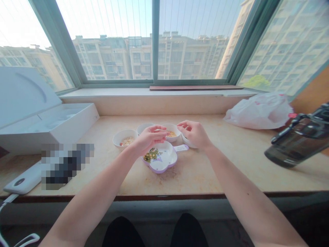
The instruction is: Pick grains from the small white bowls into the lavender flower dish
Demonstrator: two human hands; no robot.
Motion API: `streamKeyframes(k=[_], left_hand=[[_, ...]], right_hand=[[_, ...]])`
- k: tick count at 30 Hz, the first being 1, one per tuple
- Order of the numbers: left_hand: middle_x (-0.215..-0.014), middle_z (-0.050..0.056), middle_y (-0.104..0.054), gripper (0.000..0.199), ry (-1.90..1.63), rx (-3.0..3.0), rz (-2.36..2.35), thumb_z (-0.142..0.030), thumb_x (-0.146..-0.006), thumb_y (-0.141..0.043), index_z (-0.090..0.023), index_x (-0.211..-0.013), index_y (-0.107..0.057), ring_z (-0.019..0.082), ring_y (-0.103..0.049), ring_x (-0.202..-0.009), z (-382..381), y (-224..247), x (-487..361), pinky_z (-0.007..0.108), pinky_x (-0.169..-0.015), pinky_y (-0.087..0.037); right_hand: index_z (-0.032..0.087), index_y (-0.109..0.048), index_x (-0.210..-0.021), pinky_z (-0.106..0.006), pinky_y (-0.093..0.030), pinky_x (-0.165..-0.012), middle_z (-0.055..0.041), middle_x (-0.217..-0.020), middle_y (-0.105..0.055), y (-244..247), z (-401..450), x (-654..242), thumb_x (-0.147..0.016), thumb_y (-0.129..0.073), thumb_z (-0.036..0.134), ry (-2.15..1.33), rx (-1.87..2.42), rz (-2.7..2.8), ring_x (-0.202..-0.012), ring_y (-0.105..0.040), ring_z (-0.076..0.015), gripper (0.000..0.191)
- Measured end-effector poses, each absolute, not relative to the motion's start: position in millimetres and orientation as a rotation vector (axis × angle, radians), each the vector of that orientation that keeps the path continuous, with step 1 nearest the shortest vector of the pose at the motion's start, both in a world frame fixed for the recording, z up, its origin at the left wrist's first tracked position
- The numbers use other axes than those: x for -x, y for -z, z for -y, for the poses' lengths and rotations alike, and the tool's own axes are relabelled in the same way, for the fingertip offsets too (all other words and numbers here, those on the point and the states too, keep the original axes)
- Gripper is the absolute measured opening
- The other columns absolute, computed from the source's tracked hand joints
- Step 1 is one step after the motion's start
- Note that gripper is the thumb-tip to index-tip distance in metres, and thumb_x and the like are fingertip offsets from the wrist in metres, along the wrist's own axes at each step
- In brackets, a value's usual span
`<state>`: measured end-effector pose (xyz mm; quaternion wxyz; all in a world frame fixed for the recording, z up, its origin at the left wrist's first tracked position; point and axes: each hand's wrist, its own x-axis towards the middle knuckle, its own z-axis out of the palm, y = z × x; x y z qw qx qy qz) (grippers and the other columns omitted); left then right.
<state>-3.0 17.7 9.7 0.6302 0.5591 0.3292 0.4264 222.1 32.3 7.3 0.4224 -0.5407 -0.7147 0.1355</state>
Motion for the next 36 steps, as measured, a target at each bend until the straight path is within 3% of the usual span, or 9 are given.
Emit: streamKeyframes(k=[4,8,19,23,26,30,33,36], left_hand=[[-0.091,0.005,-0.072,0.042,-0.984,-1.218,-0.708,-0.025,-0.07,-0.083,-0.014,-0.105,-0.062,0.01,-0.063,-0.075,-19,-9,3,0.027,-0.078,-0.05],[-0.089,0.005,-0.071,0.038,-0.993,-1.235,-0.737,-0.024,-0.07,-0.081,-0.014,-0.101,-0.062,0.012,-0.066,-0.081,-20,-6,0,0.028,-0.08,-0.051],[-0.084,0.006,-0.074,0.024,-1.05,-1.406,-0.906,-0.025,-0.072,-0.08,-0.013,-0.088,-0.067,0.015,-0.069,-0.08,-14,-5,-4,0.033,-0.085,-0.055],[-0.086,0.008,-0.076,0.021,-1.015,-1.594,-0.946,-0.03,-0.082,-0.073,-0.013,-0.093,-0.068,0.017,-0.071,-0.083,-15,-5,-2,0.033,-0.083,-0.056],[-0.087,0.007,-0.076,0.014,-0.881,-2.0,-1.133,-0.024,-0.09,-0.06,-0.015,-0.092,-0.07,0.018,-0.071,-0.085,-15,-6,1,0.031,-0.081,-0.054],[-0.083,0.005,-0.074,0.024,-0.44,-2.632,-1.256,-0.015,-0.092,-0.048,-0.019,-0.086,-0.071,0.018,-0.07,-0.079,-12,-8,4,0.027,-0.074,-0.05],[-0.079,0.005,-0.073,0.024,-0.18,-2.806,-1.188,-0.013,-0.089,-0.048,-0.019,-0.085,-0.071,0.019,-0.069,-0.076,-8,-6,5,0.026,-0.067,-0.047],[-0.09,0.006,-0.075,0.018,-0.13,-2.826,-1.198,-0.011,-0.082,-0.054,-0.02,-0.085,-0.07,0.022,-0.071,-0.083,-5,-2,6,0.027,-0.069,-0.049]], right_hand=[[0.018,-0.076,-0.101,-0.024,-0.044,-0.052,-0.0032,-0.081,-0.073,-3,-19,-208,-0.085,-0.068,0.045,-0.687,1.033,1.769,-0.058,-0.057,-0.0122,0.032],[0.02,-0.077,-0.102,-0.023,-0.044,-0.052,0.0001,-0.076,-0.069,0,-13,-199,-0.077,-0.079,0.045,-0.802,0.924,1.807,-0.057,-0.055,-0.0104,0.036],[0.023,-0.081,-0.087,-0.025,-0.044,-0.058,-0.0022,-0.082,-0.071,12,-21,-202,-0.087,-0.072,0.043,-0.452,0.871,1.953,-0.06,-0.053,-0.0101,0.022],[0.024,-0.081,-0.089,-0.025,-0.044,-0.06,-0.0023,-0.083,-0.072,11,-20,-203,-0.088,-0.07,0.043,-0.424,0.906,2.013,-0.059,-0.053,-0.0104,0.022],[0.023,-0.081,-0.09,-0.026,-0.045,-0.061,-0.0024,-0.082,-0.072,6,-18,-203,-0.089,-0.067,0.042,-0.378,0.998,2.007,-0.06,-0.054,-0.0116,0.023],[0.02,-0.078,-0.091,-0.027,-0.047,-0.065,-0.0039,-0.084,-0.074,-2,-20,-209,-0.09,-0.061,0.039,-0.253,1.159,1.88,-0.062,-0.058,-0.014,0.026],[0.018,-0.077,-0.092,-0.029,-0.048,-0.069,-0.0058,-0.086,-0.076,-7,-28,-220,-0.091,-0.057,0.034,-0.115,1.339,1.803,-0.069,-0.063,-0.0172,0.026],[0.018,-0.077,-0.092,-0.03,-0.047,-0.075,-0.0076,-0.09,-0.078,-9,-36,-233,-0.089,-0.056,0.029,0.003,1.607,1.798,-0.079,-0.068,-0.0212,0.024]])
